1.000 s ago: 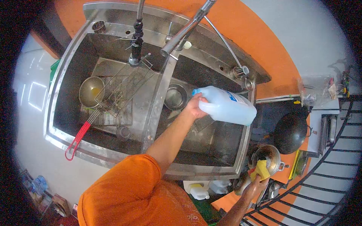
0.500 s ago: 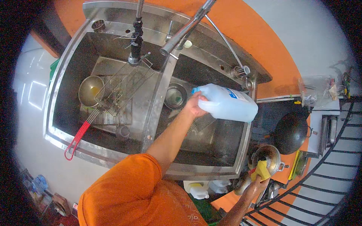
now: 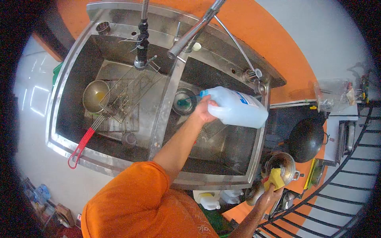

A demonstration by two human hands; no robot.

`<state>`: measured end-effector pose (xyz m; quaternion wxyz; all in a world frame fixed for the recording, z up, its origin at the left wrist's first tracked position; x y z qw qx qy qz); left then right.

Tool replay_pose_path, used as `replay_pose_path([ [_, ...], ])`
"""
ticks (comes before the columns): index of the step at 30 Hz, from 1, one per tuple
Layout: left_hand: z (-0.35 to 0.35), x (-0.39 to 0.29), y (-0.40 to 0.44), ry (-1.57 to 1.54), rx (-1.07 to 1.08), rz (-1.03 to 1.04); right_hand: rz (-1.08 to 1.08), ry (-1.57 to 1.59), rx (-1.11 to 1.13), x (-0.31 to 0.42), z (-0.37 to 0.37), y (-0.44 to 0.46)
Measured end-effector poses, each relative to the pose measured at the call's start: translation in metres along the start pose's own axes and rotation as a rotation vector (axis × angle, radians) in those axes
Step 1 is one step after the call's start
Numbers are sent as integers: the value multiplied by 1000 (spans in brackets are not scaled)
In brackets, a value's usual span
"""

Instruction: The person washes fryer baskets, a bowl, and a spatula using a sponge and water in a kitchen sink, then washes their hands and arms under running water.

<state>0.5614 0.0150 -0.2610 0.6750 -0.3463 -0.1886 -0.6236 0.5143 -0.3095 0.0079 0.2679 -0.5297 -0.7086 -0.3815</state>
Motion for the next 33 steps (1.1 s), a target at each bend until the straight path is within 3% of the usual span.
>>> replay_pose_path([
  [9,4,25,-7,729,-180,205,89,39,-7,-9,1,-3],
  [14,-19,106,5,1300,-133,-41,74,97,-28,-22,-7,-5],
  [22,-112,197,19,1325,-126,-388,-10,-11,-105,-24,-31,-17],
  [25,-173,188,34,1445,-166,-314,8,-64,-129,-36,-41,-17],
  [28,-222,167,35,1743,-146,-392,73,-98,-140,-31,-40,-23],
  [30,-252,161,39,1950,-112,-297,63,-60,-110,-38,-42,-25],
  [31,-234,159,22,2080,-170,-93,41,-72,-115,-44,-45,-25],
  [33,-226,164,9,2130,-203,-304,-4,-99,-127,-44,-42,-25],
])
Point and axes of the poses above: each hand's wrist, its own y-axis towards the middle knuckle, its own z-axis out of the palm, x = y × z, the point moved 8 cm from there along y, towards the middle knuckle, and after that the axes turned 1 degree about -z, right-handed, at the moved point
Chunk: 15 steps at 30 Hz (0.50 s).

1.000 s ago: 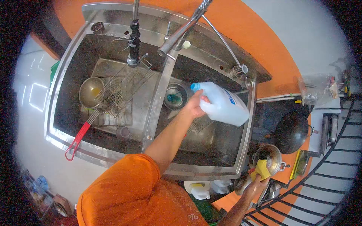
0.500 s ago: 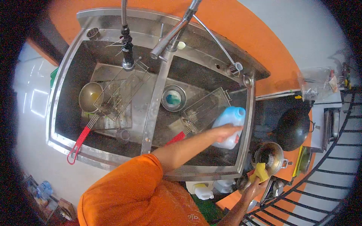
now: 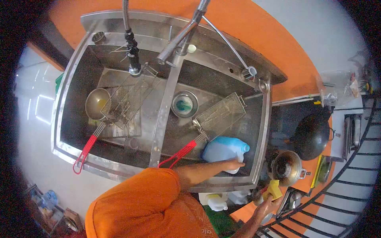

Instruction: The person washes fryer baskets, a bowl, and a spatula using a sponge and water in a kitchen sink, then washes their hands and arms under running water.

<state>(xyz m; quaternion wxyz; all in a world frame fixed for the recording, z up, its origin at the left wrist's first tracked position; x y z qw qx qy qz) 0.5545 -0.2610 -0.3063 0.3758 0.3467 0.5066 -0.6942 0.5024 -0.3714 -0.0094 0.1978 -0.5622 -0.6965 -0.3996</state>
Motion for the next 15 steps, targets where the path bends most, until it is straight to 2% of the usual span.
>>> replay_pose_path([
  [1,1,-1,-1,63,63,-75,39,43,14,4,5,-1],
  [4,-30,-38,-45,117,44,-106,106,138,50,6,10,-1],
  [7,-83,-86,-94,202,-328,312,149,211,85,-5,15,0],
  [9,-136,-133,-163,24,-283,499,73,263,120,-43,12,2],
  [11,-201,-155,-208,-4,-395,586,58,278,144,-29,22,3],
  [12,-233,-155,-234,-13,-438,432,-35,119,103,-10,21,1],
  [13,-271,-149,-244,111,-603,523,-9,138,95,-14,22,2],
  [14,-311,-133,-248,114,-685,511,18,158,84,-20,23,4],
  [15,-351,-115,-249,59,-763,379,46,173,77,-25,22,3],
])
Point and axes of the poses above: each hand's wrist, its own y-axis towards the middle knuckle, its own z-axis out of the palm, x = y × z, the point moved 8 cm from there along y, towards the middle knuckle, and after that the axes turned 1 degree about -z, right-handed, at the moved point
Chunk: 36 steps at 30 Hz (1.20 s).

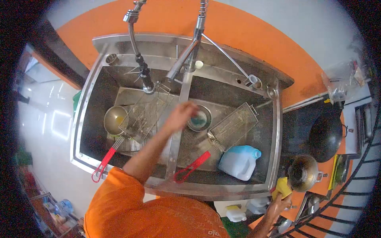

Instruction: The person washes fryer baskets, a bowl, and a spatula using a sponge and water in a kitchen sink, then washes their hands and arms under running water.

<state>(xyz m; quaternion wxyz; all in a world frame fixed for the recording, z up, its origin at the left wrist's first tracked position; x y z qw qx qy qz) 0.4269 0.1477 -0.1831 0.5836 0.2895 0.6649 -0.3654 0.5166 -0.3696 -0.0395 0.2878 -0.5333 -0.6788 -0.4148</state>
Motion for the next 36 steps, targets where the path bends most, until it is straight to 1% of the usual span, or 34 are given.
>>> replay_pose_path([
  [1,-27,25,27,46,-81,38,-6,19,25,2,4,-2],
  [3,-71,6,48,389,-418,204,-27,58,75,12,13,-2],
  [5,-78,33,94,643,-550,297,38,148,133,8,18,-7],
  [6,-78,32,115,756,-605,434,68,188,163,9,21,-7],
  [7,-78,31,134,875,-677,566,48,151,94,17,20,-8],
  [8,-80,21,145,979,-734,791,27,112,25,30,24,-11],
  [9,-81,13,151,1000,-696,755,6,71,-44,39,23,-14],
  [10,-82,4,156,1020,-657,720,6,51,-35,42,22,-16],
  [11,-94,-22,152,950,-514,429,10,30,-25,44,21,-19],
  [12,-99,-23,152,870,-363,146,17,10,-16,43,18,-21],
  [13,-98,-18,154,889,-389,134,83,62,21,34,16,-23],
  [15,-101,-1,161,940,-440,109,76,44,36,35,14,-29],
  [17,-103,21,162,858,-580,235,50,7,21,36,10,-33],
  [18,-102,18,160,836,-618,277,27,-25,-5,34,6,-35],
  [19,-99,16,160,853,-598,310,4,-56,-34,34,1,-37],
  [21,-91,0,160,895,-536,390,74,40,-7,32,-3,-43],
  [22,-86,-13,155,922,-478,444,110,88,6,31,-4,-46],
  [24,-80,-36,140,923,-355,521,91,103,-46,25,-12,-50],
  [25,-98,-21,137,543,-460,508,87,113,-73,20,-15,-52],
  [27,-116,18,136,-174,-485,375,123,114,-43,-14,-22,-53],
  [28,-110,10,116,-502,-413,260,142,113,-30,-27,-25,-57],
  [29,-98,3,100,-823,-336,126,148,158,-61,-3,-13,-57],
  [32,-72,-37,66,-838,-215,245,205,140,-43,-2,1,-52],
  [33,-68,-33,61,-848,-275,171,207,118,-22,-5,4,-50],
  [36,-59,-36,62,-452,-225,261,191,64,44,-11,19,-40],
])
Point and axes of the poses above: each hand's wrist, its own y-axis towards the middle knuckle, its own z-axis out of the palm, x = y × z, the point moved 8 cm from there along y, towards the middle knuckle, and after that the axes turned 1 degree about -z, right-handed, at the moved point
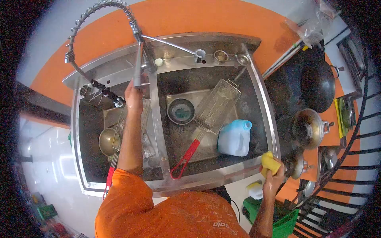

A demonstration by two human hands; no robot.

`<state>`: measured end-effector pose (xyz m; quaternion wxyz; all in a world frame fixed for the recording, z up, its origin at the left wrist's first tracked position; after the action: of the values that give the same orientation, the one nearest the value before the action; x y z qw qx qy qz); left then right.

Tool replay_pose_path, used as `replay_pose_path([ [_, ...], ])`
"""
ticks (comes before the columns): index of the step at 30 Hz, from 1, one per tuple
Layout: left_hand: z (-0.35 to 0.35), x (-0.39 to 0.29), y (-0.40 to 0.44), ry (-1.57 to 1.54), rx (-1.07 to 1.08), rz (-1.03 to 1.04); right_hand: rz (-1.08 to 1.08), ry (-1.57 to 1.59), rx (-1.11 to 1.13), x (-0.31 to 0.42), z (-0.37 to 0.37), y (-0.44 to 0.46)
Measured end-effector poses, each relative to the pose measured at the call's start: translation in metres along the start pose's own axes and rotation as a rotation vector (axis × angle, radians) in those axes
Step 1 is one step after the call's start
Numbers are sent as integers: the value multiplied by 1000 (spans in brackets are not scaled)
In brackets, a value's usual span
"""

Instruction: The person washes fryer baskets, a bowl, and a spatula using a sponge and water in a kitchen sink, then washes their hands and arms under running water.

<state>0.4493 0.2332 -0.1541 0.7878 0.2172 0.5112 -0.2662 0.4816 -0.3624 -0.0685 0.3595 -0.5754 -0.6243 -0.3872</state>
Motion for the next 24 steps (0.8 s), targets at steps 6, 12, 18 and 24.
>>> replay_pose_path([
  [6,34,4,6,419,269,-63,-19,45,153,36,72,16],
  [12,26,43,6,-131,221,-335,-41,183,382,50,170,41],
  [18,-18,48,3,5,-111,-284,166,427,550,25,259,52],
  [24,25,-58,-30,271,41,178,108,333,559,12,296,52],
])
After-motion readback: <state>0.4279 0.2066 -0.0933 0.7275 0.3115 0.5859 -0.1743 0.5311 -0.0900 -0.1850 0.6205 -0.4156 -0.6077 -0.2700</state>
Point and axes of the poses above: each hand's wrist, its own y-axis towards the middle knuckle, its own z-axis out of the palm, x = y × z, the point moved 8 cm from there along y, towards the middle knuckle, and after that the axes turned 1 degree about -z, right-handed, at the moved point
